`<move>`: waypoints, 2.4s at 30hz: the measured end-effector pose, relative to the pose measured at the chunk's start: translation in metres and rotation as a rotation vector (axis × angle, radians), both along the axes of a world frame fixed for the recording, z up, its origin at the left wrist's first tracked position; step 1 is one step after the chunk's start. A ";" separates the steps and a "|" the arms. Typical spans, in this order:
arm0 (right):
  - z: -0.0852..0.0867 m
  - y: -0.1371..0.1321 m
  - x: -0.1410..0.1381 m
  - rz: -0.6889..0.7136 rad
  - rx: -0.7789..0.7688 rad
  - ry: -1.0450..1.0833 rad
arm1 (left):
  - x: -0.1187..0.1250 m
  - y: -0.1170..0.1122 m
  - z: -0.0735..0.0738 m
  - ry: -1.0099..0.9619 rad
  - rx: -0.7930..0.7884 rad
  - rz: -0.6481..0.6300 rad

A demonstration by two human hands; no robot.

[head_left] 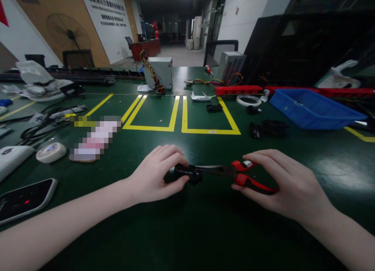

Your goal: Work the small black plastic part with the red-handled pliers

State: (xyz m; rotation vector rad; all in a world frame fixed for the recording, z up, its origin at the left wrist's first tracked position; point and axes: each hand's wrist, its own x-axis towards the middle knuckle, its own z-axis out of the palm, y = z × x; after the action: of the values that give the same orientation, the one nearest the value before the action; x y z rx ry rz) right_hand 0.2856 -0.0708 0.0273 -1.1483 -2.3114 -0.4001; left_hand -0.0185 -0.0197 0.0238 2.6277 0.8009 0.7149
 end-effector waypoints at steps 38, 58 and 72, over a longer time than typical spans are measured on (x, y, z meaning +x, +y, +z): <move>-0.018 0.007 -0.003 -0.018 -0.085 -0.018 | -0.005 0.011 -0.018 0.105 -0.090 -0.147; -0.029 0.008 0.003 -0.043 -0.140 0.037 | 0.002 0.011 -0.014 0.106 -0.124 -0.077; -0.024 0.005 -0.008 -0.008 -0.103 -0.004 | 0.015 -0.001 -0.015 0.199 -0.094 -0.015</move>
State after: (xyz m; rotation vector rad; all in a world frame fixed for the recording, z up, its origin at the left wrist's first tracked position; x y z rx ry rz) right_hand 0.2773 -0.0656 0.0036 -1.2069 -2.3551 -0.2894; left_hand -0.0039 -0.0210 0.0085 2.6447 0.8455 0.4052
